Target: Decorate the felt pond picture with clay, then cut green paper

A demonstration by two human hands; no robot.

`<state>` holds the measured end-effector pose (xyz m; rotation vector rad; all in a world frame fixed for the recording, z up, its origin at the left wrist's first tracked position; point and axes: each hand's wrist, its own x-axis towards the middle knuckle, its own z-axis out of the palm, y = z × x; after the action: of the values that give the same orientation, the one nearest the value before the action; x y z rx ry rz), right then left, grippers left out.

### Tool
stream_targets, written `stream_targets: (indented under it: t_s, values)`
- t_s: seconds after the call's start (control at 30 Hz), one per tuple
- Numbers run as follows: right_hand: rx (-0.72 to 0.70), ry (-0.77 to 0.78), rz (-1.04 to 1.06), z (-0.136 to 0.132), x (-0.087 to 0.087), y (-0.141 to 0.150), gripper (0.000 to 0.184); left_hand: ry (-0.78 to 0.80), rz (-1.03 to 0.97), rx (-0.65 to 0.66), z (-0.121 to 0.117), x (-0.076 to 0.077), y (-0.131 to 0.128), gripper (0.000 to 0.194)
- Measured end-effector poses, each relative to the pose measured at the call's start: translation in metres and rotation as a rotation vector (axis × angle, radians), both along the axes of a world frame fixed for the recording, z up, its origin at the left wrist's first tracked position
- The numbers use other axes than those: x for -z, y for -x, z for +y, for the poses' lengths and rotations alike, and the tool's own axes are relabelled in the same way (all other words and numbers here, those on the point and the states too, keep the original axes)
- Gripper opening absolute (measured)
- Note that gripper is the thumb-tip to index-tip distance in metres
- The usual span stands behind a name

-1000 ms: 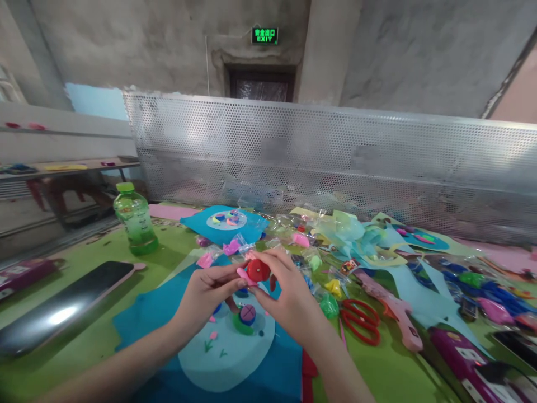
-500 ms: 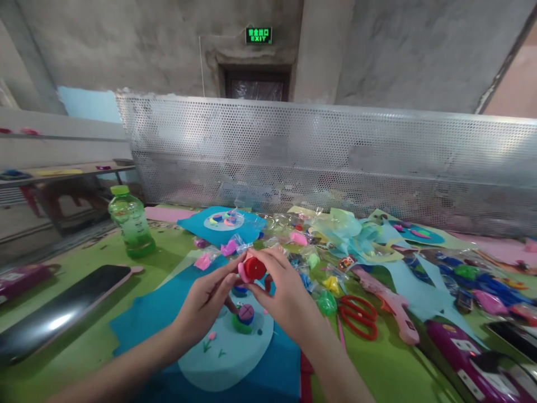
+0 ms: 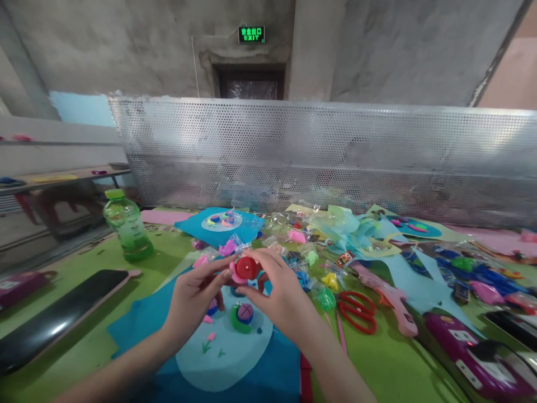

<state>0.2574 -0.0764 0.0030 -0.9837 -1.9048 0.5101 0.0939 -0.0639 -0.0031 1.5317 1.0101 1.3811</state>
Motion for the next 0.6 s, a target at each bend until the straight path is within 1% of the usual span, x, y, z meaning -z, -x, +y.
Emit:
stream_targets:
  t_s: [0.13, 0.3, 0.37, 0.47, 0.6]
  values:
    - [-0.026, -0.002, 0.070, 0.0003, -0.0028, -0.0005, 0.030, -0.006, 0.005, 0.002, -0.0022, -0.0002, 0.0004, 0.034]
    - [-0.039, 0.079, 0.185, -0.0001, -0.0015, 0.0011, 0.034, 0.018, 0.000, 0.052, -0.0049, 0.0026, 0.0012, 0.045]
    - [-0.042, 0.085, 0.199, 0.0002, -0.0002, 0.0015, 0.031, 0.024, -0.041, 0.064, -0.0049, 0.0022, 0.0017, 0.044]
    - [-0.013, 0.039, 0.168, 0.0008, 0.0004, 0.0008, 0.027, 0.057, -0.090, 0.091, -0.0036, -0.0004, 0.0013, 0.042]
    - [0.019, 0.008, 0.129, -0.0006, -0.0021, -0.0004, 0.027, 0.110, -0.044, 0.158, -0.0011, -0.0023, -0.0005, 0.033]
